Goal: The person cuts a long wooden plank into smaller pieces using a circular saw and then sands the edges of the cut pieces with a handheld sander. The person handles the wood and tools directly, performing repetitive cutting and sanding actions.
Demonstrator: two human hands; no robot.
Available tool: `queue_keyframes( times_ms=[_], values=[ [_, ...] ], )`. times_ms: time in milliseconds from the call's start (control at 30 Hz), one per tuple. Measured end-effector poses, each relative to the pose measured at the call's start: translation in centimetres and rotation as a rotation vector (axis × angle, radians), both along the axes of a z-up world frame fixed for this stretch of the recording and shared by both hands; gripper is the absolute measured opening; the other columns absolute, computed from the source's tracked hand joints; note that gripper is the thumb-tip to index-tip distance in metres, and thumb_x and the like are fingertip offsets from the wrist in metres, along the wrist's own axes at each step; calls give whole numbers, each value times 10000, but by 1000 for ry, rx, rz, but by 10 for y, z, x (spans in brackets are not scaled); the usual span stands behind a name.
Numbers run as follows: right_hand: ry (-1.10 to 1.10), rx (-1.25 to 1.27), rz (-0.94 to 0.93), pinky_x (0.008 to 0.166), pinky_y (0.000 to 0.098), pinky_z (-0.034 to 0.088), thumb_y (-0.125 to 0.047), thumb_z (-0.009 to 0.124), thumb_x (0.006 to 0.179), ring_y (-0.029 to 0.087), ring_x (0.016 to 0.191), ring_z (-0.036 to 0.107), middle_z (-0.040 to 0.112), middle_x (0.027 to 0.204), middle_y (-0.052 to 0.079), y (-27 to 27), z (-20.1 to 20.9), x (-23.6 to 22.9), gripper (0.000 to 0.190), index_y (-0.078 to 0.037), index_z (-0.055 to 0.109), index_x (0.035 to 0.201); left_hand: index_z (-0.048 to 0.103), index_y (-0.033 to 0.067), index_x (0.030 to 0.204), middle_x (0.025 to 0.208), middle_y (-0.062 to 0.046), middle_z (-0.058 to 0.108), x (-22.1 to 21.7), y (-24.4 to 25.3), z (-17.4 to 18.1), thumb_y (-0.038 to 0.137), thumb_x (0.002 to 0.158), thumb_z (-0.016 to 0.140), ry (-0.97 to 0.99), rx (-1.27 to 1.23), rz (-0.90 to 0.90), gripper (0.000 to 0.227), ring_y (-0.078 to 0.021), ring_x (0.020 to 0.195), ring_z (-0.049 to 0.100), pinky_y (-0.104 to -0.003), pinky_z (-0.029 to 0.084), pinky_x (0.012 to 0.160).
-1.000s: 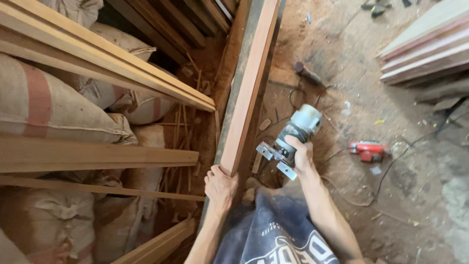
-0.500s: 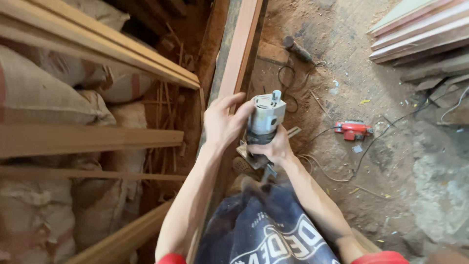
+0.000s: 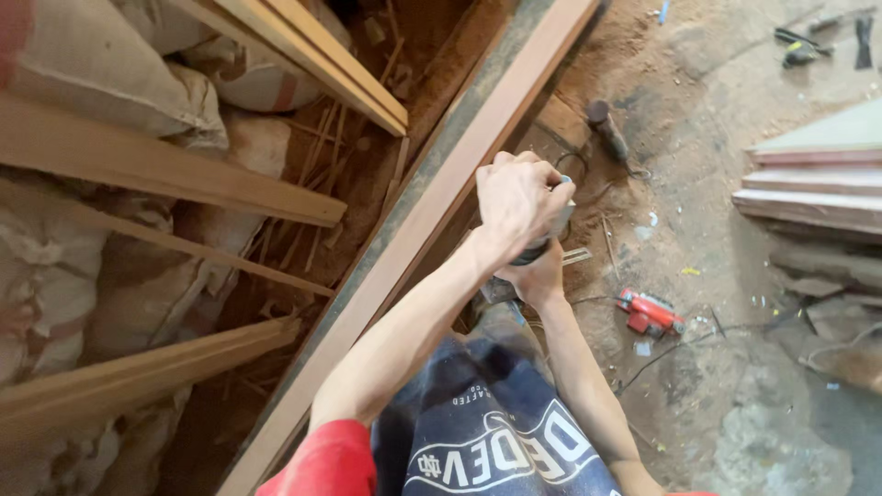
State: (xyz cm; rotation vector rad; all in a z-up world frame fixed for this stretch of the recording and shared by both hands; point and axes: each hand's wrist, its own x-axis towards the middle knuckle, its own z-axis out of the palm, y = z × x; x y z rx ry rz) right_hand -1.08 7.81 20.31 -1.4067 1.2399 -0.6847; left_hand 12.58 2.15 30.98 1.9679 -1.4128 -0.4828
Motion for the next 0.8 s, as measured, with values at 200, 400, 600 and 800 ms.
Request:
queue_keyframes(
  times_ms=[200,400,600,800],
  values=[
    [-149,-39,-22,964,327,541,-164,908,662,188,1080,658,663,1192,71,-19,18,6,739,-5,529,1276,812,122,953,978,-89,777,18,20,-7,501,835,738,117,-143,132,403,-288,988,713,-426,544,890],
    [-250,-251,-217,918,321,582,-124,878,740,182,951,714,708,1044,40,-24,49,52,474,-23,654,1146,574,98,1359,1333,-213,612,98,147,-41,533,788,792,50,470,242,750,-368,1255,566,-537,376,1077],
    [-52,-456,-249,897,337,597,-170,895,785,189,923,747,760,1000,57,32,46,113,354,-30,710,1052,440,111,1415,1281,-208,631,104,291,-83,341,691,854,-51,721,267,865,-409,1167,623,-540,490,985],
    [231,-669,-329,860,345,609,-220,954,759,203,917,769,784,1006,90,99,25,156,391,-57,739,1042,493,55,1252,1068,-252,697,118,350,-122,339,774,801,-2,710,176,636,-450,937,698,-528,570,815]
  ],
)
